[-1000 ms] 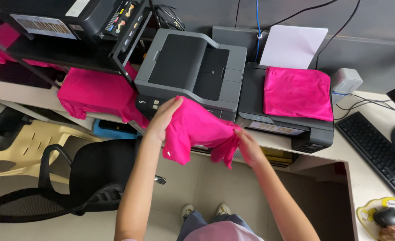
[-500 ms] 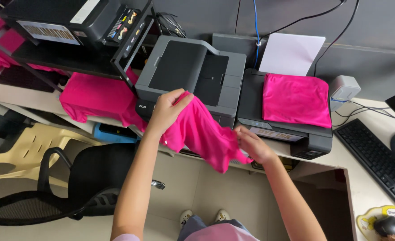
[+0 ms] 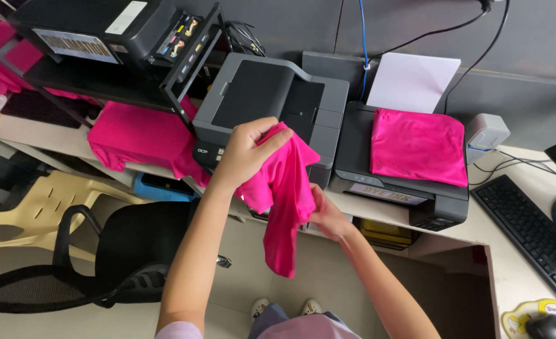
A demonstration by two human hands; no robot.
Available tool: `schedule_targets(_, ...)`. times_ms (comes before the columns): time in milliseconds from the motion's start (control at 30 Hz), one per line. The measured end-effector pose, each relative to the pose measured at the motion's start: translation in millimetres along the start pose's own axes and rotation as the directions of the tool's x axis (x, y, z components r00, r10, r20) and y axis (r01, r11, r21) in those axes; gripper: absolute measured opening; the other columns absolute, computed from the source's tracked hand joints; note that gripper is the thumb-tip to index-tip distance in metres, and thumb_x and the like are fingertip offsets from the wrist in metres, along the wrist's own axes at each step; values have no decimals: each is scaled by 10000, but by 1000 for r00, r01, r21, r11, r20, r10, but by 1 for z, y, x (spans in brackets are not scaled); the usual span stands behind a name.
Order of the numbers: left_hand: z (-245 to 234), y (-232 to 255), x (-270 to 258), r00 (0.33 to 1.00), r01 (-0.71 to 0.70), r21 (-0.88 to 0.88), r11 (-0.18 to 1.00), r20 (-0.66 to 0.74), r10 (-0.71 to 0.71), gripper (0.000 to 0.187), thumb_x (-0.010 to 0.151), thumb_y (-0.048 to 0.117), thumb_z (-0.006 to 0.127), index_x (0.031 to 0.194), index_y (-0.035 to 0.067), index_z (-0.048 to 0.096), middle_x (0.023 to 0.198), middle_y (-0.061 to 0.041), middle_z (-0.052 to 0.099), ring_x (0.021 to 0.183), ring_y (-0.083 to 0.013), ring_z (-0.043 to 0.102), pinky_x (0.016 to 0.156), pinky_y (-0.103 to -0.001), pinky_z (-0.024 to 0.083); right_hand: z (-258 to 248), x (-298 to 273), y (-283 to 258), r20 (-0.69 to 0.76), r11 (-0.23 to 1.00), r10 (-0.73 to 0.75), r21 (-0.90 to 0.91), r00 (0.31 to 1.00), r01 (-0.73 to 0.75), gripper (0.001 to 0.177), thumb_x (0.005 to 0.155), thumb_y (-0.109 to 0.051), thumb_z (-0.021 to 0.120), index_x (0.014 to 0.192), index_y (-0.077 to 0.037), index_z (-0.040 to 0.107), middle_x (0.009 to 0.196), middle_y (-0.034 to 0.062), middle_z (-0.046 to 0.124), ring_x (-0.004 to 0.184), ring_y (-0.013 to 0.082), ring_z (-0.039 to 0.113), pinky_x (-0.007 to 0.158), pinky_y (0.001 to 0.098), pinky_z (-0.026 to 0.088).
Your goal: The person folds several bright pink t-shirts on a desk next to a printer. They smooth out each shirt, fold the sleeves and sides, and then fold the garment in half or thirds before placing it on the printer or stacking it.
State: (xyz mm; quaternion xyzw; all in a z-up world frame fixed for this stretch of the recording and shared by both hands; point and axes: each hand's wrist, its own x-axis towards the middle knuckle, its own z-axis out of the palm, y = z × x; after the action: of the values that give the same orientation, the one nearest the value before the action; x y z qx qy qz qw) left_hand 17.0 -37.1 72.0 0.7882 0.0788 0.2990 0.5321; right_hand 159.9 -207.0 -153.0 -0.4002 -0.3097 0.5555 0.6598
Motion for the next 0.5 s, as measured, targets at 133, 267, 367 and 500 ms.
schedule_targets(133, -1, 3, -1, 1000, -11, -13, 1000, -8, 10, 332, 1005, 220, 704, 790, 19, 551, 698, 71, 447, 704, -8, 390, 599, -238, 369, -27, 13, 36, -90, 999, 17, -49, 996, -22, 595, 829, -5, 786, 1374, -33, 550, 1255, 101, 680, 1153, 218, 650, 999, 388, 552)
schedule_targets(267, -4, 1, -2, 999, -12, -27, 1000, -35, 11, 310, 1003, 199, 705, 801, 20, 553, 719, 76, 469, 728, 3, 403, 616, -227, 381, -25, 11, 35, -192, 991, -124, -78, 974, 111, 384, 934, -30, 702, 1314, -4, 654, 1225, 87, 718, 1135, 183, 650, 1014, 351, 520)
schedule_targets(367, -13, -4, -2, 998, -29, -3, 1000, -62, 29, 333, 1012, 193, 704, 794, 20, 521, 719, 78, 441, 725, 2, 388, 614, -227, 364, -28, 11, 27, -263, 960, -280, -64, 923, 273, 246, 979, -36, 636, 1226, -40, 641, 1188, 38, 711, 1113, 131, 644, 1014, 319, 495)
schedule_targets(500, -24, -12, 0, 995, -38, 7, 999, -96, 39, 373, 1037, 191, 693, 781, 27, 478, 719, 84, 387, 711, 2, 354, 606, -228, 327, -49, 6, 17, -310, 863, -499, -87, 809, 498, 78, 1068, -14, 573, 996, -39, 587, 1044, 46, 682, 987, 120, 628, 944, 310, 492)
